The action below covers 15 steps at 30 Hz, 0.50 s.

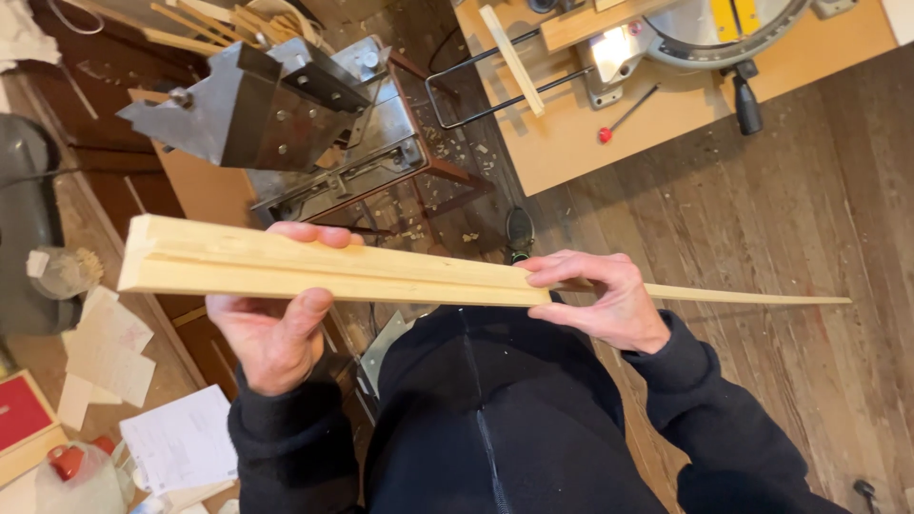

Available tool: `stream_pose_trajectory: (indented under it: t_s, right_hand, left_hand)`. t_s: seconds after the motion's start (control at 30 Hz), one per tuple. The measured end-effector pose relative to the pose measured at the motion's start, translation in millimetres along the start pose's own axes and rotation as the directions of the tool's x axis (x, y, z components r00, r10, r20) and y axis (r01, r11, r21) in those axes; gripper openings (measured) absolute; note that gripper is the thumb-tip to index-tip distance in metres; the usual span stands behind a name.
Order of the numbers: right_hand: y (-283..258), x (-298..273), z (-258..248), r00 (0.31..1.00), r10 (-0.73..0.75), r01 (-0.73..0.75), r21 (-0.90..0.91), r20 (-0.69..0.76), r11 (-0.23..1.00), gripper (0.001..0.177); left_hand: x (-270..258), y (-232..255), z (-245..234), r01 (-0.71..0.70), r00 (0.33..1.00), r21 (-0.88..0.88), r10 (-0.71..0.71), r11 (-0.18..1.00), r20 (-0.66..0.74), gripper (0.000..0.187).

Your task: Measuring, marking, and cutting thin wood molding using a manual miter trimmer.

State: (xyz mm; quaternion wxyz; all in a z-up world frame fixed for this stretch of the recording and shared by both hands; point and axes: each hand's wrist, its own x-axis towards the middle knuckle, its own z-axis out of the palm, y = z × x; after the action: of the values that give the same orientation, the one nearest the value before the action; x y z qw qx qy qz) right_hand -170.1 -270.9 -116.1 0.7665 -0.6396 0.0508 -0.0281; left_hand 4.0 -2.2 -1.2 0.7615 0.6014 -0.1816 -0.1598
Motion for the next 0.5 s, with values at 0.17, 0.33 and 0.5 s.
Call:
stream_pose_trajectory:
  t_s: [0.17,0.33,0.5]
  right_hand:
    - [-1,-2,-4,1.000,-0.014,0.014,-0.072,-0.005,0.997,0.036]
    - [6,-10,-2,0.998,-0.067,0.067,-0.062,0.003,0.996,0.037]
    - [7,-22,8,0.984,-0.152,0.138,-0.143,-0.096,0.980,0.038]
  left_hand:
    - [6,0,9,0.014,1.000,-0.010,-0.014,1.000,0.013,0.039]
    - [10,15,14,0.081,0.996,0.077,-0.084,0.994,0.029,0.037]
    - [11,20,13,0.141,0.979,-0.034,-0.134,0.989,0.156,0.039]
